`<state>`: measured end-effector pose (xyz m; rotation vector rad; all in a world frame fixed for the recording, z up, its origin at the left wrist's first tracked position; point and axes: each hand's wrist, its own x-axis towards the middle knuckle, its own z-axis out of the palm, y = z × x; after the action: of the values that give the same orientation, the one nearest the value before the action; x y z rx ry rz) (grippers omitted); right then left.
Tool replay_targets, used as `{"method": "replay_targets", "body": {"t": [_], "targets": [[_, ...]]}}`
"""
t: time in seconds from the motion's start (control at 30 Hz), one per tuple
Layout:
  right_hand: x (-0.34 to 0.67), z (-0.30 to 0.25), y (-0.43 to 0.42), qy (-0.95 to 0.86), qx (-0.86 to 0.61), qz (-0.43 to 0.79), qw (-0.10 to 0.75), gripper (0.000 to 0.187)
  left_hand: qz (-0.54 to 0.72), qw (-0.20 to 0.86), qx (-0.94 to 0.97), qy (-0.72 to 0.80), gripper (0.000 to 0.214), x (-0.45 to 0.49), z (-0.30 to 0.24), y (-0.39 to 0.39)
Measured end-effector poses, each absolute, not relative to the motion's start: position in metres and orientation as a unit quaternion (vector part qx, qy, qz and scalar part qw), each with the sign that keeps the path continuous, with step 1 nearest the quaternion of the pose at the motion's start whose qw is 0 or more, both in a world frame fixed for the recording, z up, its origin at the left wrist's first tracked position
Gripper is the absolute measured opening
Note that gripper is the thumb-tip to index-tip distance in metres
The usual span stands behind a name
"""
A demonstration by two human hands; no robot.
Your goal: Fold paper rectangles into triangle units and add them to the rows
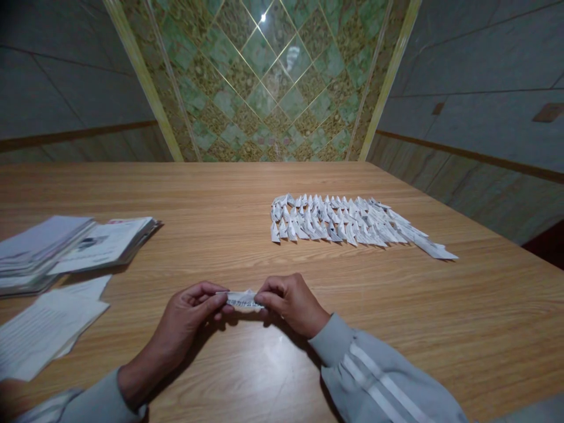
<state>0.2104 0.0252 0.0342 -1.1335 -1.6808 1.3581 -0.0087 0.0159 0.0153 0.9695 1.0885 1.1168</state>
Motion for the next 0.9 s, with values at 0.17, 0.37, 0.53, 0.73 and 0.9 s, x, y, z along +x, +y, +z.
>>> {"method": "replay_targets", "body": {"t": [0.17,0.37,0.53,0.73,0.9], "targets": [[0.215,0.035,0.027,-0.677,-0.428,0.490,0.344,0.037,0.487,0.593,0.431,0.474,0.030,-0.005,0.016,0.016],[0.225,0.038,0.032,-0.708,-0.359,0.536,0.287,0.047,0.510,0.586,0.415,0.473,0.033,-0.004,0.013,0.019],[0.231,0.035,0.039,-0.678,-0.428,0.515,0.303,0.040,0.504,0.594,0.422,0.464,0.035,-0.002,0.009,0.021],[0.275,0.042,0.061,-0.618,-0.569,0.312,0.445,0.034,0.497,0.583,0.446,0.464,0.035,0.000,0.007,0.023],[0.335,0.048,0.075,-0.515,-0.688,0.094,0.503,0.039,0.489,0.577,0.458,0.467,0.036,0.001,0.008,0.022]]}}
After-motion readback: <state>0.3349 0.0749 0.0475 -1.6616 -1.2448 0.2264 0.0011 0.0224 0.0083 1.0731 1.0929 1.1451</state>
